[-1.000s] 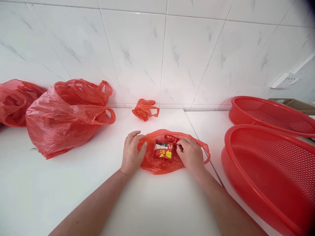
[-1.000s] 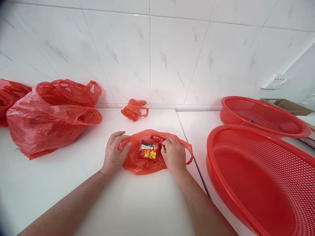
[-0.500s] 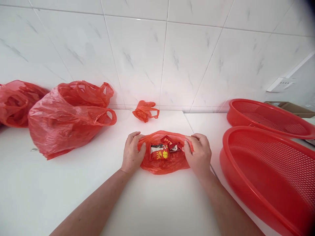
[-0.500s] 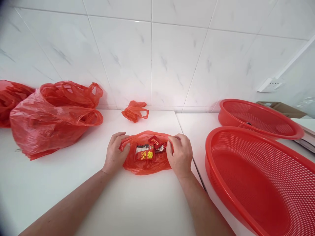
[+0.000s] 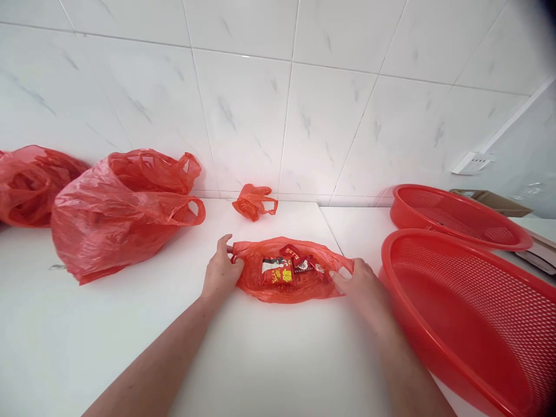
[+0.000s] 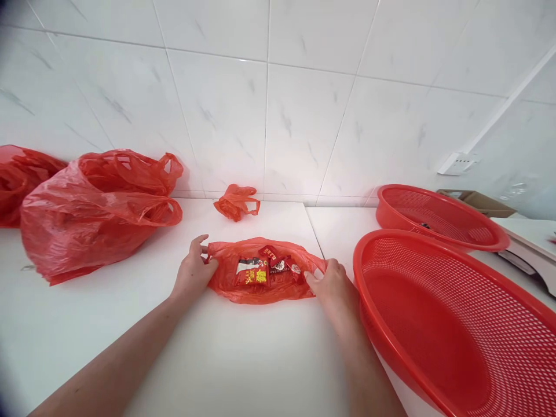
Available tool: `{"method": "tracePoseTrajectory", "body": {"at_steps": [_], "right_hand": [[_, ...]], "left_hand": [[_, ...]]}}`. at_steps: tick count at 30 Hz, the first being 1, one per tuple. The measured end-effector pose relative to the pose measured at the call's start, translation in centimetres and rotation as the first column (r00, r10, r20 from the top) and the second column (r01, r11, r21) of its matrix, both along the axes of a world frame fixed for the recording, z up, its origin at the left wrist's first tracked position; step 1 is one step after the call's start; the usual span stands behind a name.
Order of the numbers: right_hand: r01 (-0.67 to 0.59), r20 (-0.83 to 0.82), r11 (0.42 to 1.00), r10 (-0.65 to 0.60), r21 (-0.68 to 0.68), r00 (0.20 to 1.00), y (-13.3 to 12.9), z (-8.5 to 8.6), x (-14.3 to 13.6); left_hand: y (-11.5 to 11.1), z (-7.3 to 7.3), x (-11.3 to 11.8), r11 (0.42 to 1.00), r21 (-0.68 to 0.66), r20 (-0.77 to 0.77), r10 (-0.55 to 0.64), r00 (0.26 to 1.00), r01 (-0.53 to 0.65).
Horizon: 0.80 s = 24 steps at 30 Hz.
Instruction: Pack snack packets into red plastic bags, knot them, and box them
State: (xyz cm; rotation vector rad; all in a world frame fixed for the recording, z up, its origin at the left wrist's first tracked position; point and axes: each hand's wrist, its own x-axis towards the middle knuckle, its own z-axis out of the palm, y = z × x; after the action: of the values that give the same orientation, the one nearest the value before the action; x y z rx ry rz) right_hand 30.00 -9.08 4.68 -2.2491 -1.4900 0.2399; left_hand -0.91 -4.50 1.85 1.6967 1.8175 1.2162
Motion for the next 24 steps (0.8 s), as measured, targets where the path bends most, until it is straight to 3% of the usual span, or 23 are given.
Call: {"method": "tracePoseTrajectory", "body": {"at_steps": [2,4,6,8,11,14,16,18,20,24], "right_hand": [[-0.083,-0.202,0.99,0.058,-0.117,0.978,-0.2,0.5,0.1],[-0.193,-0.442,0.979,0.149,-0.057,0.885,-0.4,1.0,0.0],[-0.246,-0.644,0.963,0.258,0.111,0.72,-0.6,1.2,-0.2],[-0.226,-0.778,0.929,0.368,0.292,0.51,-0.8,1.2,-0.1],[-0.132,-0.859,0.872,0.487,0.471,0.159,-1.1,1.3,0.4],[-0.081,-0.838,0.835,0.535,0.544,-0.104,-1.4,1.6,0.8],[-0.063,-0.812,0.818,0.552,0.571,-0.191,-1.6,1.8,0.9],[-0.072,-0.812,0.817,0.552,0.572,-0.187,-1.7,1.9,0.7],[-0.099,-0.842,0.836,0.534,0.54,-0.076,-1.5,1.8,0.4],[-0.009,-0.789,0.871,0.449,0.491,0.42,-1.1,1.1,-0.3]], "left_hand": [[0.1,0.2,-0.2,0.999,-0.038,0.147,0.016,0.989,-0.011],[0.2,0.6,-0.3,0.998,-0.063,0.363,-0.003,0.932,0.028],[0.3,0.8,-0.3,0.989,-0.061,0.611,-0.067,0.789,0.131],[0.5,1.1,-0.4,0.972,-0.026,0.807,-0.118,0.579,0.234],[0.8,1.3,-0.9,0.941,0.071,0.936,-0.177,0.303,0.33],[1.1,1.6,-1.9,0.916,0.161,0.964,-0.226,0.14,0.367],[1.2,1.7,-2.8,0.914,0.195,0.969,-0.235,0.074,0.355],[1.3,1.8,-3.5,0.913,0.224,0.967,-0.253,0.041,0.342],[1.4,1.7,-4.0,0.908,0.248,0.96,-0.276,0.037,0.339],[1.4,1.5,-4.2,0.901,0.246,0.952,-0.294,0.088,0.357]]}}
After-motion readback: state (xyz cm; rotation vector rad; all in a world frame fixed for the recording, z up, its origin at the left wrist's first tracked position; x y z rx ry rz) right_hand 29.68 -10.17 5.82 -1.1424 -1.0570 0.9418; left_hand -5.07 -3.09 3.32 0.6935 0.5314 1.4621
